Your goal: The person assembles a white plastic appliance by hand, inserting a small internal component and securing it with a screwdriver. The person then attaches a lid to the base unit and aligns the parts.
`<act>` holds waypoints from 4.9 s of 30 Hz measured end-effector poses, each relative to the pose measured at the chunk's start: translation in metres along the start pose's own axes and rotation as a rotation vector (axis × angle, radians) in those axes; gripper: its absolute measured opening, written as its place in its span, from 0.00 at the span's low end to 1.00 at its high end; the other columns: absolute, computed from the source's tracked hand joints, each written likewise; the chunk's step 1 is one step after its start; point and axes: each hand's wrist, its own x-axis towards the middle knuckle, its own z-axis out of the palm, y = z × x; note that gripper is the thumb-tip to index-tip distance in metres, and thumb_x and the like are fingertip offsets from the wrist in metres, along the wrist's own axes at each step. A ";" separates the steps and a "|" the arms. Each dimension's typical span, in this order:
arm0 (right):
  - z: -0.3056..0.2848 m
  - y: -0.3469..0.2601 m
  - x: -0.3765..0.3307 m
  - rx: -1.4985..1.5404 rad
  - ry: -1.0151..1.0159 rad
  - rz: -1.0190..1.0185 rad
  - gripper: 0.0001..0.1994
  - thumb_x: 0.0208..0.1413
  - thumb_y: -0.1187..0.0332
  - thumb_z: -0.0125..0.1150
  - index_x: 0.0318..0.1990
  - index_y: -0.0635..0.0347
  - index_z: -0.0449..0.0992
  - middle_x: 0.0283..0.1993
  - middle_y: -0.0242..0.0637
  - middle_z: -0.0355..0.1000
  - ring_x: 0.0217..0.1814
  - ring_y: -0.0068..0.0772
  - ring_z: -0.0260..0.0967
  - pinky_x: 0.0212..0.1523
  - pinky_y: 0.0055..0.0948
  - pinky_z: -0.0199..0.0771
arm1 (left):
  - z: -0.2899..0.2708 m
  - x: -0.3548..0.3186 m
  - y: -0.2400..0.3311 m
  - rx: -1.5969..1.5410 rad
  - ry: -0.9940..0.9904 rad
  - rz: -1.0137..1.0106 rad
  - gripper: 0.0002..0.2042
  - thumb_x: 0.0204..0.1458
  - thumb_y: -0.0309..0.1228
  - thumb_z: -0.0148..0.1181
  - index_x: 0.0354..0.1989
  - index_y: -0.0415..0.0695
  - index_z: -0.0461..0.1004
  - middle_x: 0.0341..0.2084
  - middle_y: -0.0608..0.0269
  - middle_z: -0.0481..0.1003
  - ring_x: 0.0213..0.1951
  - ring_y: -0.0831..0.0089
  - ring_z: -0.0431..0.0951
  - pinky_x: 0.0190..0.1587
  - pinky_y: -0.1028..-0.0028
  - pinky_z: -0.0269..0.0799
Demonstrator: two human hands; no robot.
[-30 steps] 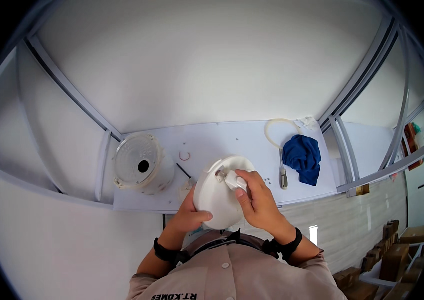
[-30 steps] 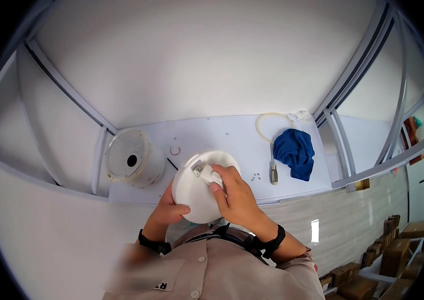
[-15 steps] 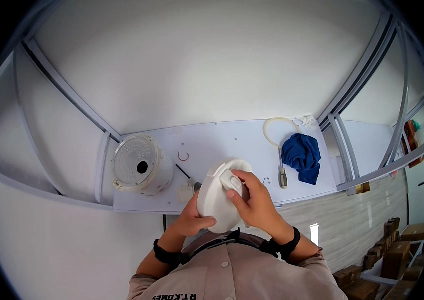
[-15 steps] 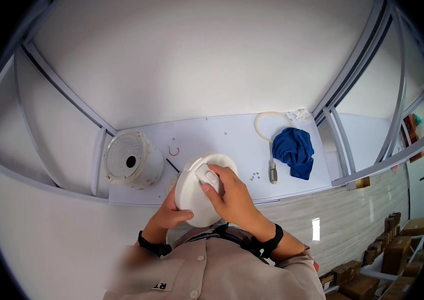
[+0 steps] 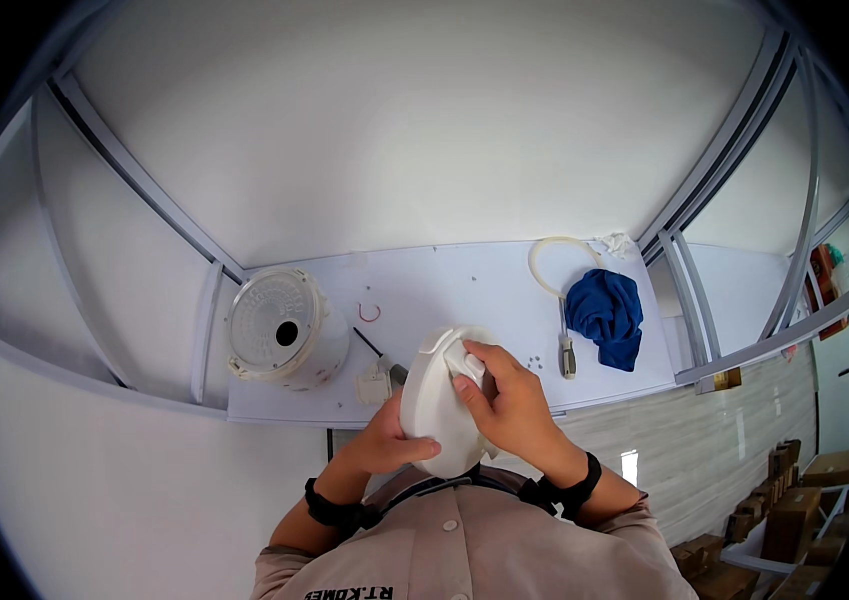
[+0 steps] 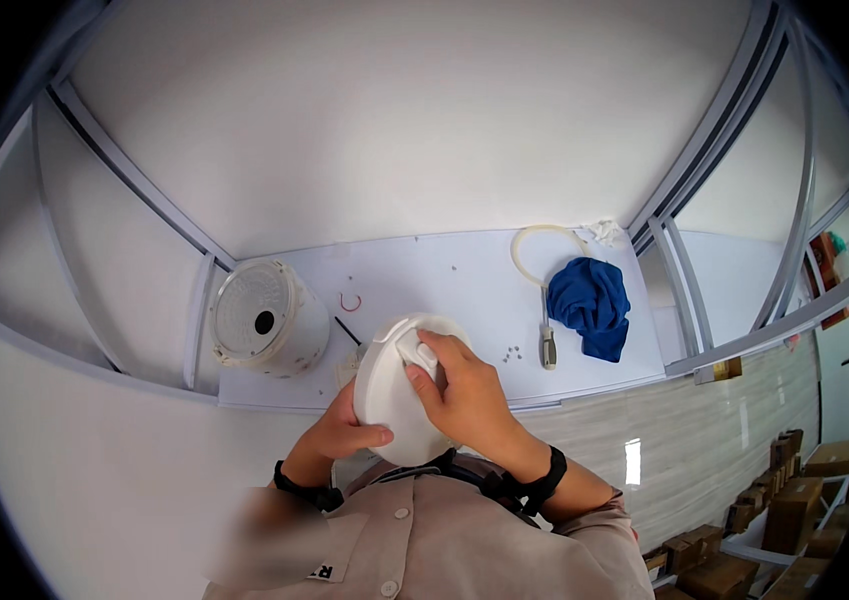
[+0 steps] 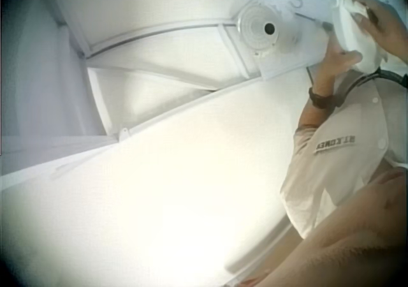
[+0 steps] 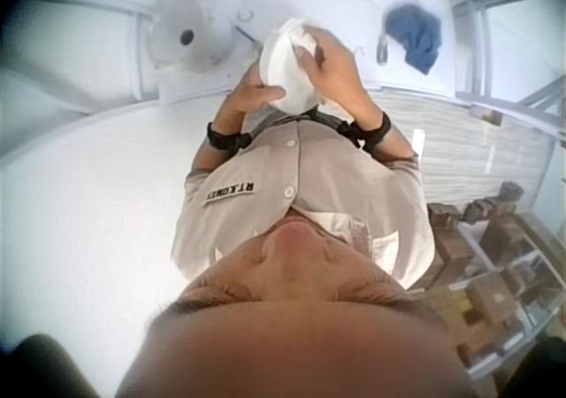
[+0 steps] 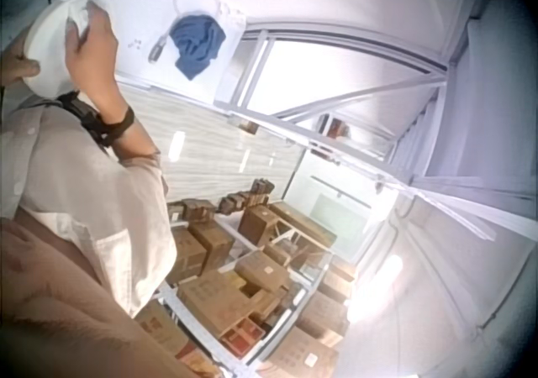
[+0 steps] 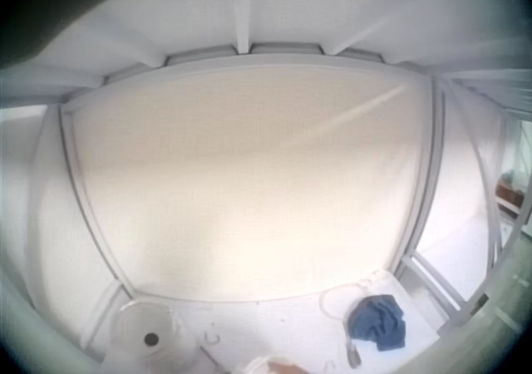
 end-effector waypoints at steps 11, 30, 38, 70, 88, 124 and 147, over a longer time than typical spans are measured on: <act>-0.004 0.000 0.001 -0.198 -0.060 -0.040 0.21 0.63 0.67 0.63 0.60 0.65 0.71 0.41 0.47 0.76 0.27 0.50 0.77 0.29 0.42 0.77 | 0.006 0.006 0.003 0.050 -0.050 0.007 0.41 0.48 0.21 0.59 0.75 0.40 0.52 0.61 0.59 0.70 0.63 0.69 0.69 0.66 0.62 0.66; 0.021 0.041 0.018 0.288 0.030 0.319 0.22 0.65 0.59 0.64 0.61 0.62 0.71 0.45 0.45 0.77 0.43 0.39 0.77 0.46 0.36 0.77 | -0.007 0.034 -0.011 -0.209 0.201 -0.070 0.41 0.45 0.23 0.60 0.74 0.40 0.56 0.60 0.56 0.71 0.62 0.64 0.72 0.65 0.61 0.68; 0.005 0.050 0.023 0.341 -0.083 0.325 0.25 0.64 0.56 0.65 0.62 0.62 0.71 0.56 0.43 0.65 0.50 0.35 0.66 0.52 0.32 0.70 | -0.032 0.032 -0.032 -0.528 0.283 -0.045 0.37 0.43 0.25 0.57 0.69 0.34 0.62 0.59 0.45 0.74 0.59 0.52 0.77 0.63 0.56 0.75; -0.053 0.058 -0.038 0.709 -0.234 0.296 0.55 0.37 0.77 0.87 0.76 0.61 0.58 0.69 0.38 0.69 0.72 0.32 0.64 0.71 0.36 0.64 | -0.068 -0.001 -0.024 -0.059 0.250 0.077 0.39 0.33 0.31 0.88 0.57 0.46 0.70 0.50 0.69 0.77 0.53 0.75 0.76 0.58 0.69 0.71; -0.032 0.068 -0.057 1.005 -0.123 0.181 0.31 0.52 0.73 0.79 0.62 0.63 0.70 0.59 0.37 0.73 0.62 0.30 0.70 0.65 0.34 0.67 | -0.063 -0.011 -0.037 -0.089 0.281 0.168 0.45 0.29 0.30 0.88 0.62 0.40 0.70 0.55 0.60 0.78 0.58 0.68 0.77 0.64 0.65 0.70; -0.041 0.051 -0.069 0.878 -0.140 0.319 0.28 0.52 0.69 0.81 0.56 0.62 0.70 0.51 0.31 0.74 0.54 0.21 0.71 0.55 0.27 0.72 | -0.039 -0.034 -0.066 -0.181 0.364 0.128 0.49 0.31 0.33 0.89 0.67 0.38 0.67 0.59 0.59 0.76 0.61 0.66 0.75 0.65 0.64 0.69; -0.053 0.063 -0.092 0.908 -0.056 0.377 0.33 0.36 0.67 0.90 0.47 0.58 0.71 0.46 0.32 0.81 0.49 0.22 0.76 0.52 0.28 0.76 | -0.023 -0.034 -0.030 0.061 0.150 0.043 0.38 0.30 0.27 0.89 0.55 0.34 0.79 0.48 0.60 0.84 0.49 0.77 0.80 0.54 0.72 0.75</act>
